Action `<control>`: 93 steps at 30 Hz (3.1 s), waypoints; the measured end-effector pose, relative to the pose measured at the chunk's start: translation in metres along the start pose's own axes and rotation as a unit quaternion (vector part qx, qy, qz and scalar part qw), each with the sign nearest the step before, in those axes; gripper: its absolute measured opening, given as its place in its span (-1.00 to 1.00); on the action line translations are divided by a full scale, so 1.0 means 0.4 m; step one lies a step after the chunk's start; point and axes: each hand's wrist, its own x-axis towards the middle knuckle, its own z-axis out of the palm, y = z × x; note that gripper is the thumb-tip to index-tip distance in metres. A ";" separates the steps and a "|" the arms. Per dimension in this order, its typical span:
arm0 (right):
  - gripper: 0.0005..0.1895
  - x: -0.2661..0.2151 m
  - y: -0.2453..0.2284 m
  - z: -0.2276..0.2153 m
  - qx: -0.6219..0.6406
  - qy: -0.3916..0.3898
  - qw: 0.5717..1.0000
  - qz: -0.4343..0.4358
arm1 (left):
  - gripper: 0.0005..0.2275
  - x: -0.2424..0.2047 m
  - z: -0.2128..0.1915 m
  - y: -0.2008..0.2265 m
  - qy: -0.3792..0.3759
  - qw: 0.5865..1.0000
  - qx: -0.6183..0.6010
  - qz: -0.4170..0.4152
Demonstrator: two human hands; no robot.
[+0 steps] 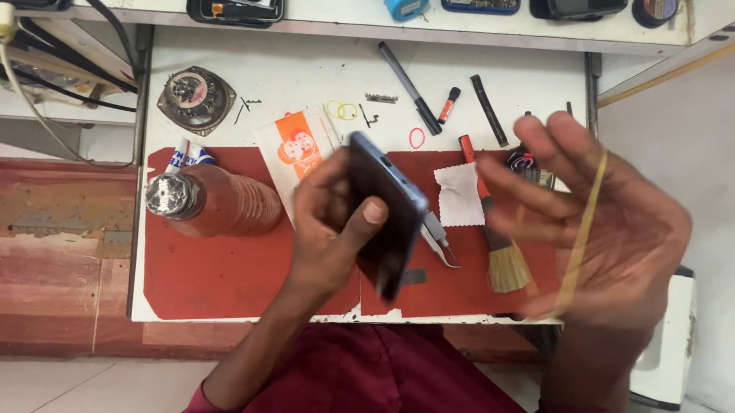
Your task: The person wipes the screen and back of a blue smartphone with a white cloth. They then pick up a yellow rubber band and wrap it around the phone, followed by a red rubber band, securing both around the device.
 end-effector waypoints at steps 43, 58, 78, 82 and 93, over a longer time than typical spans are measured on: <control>-0.57 -0.128 0.269 0.047 -0.026 -0.001 0.964 0.263 | -0.79 0.028 0.028 0.005 0.226 0.972 0.011 0.058; -0.49 -0.155 0.286 0.067 -0.113 0.036 0.973 0.196 | -0.77 0.031 0.004 0.009 0.038 0.943 -0.304 0.128; -0.35 -0.098 0.176 0.028 0.086 0.028 0.982 0.167 | -0.74 -0.117 -0.076 0.051 -0.289 0.784 0.358 0.417; -0.32 -0.089 0.204 0.011 0.087 0.010 0.974 0.208 | -0.75 -0.118 -0.079 0.052 -0.287 0.782 0.356 0.422; -0.25 -0.121 0.263 0.042 0.178 0.033 0.944 0.274 | -0.67 -0.133 -0.104 0.025 -0.245 0.756 0.409 0.448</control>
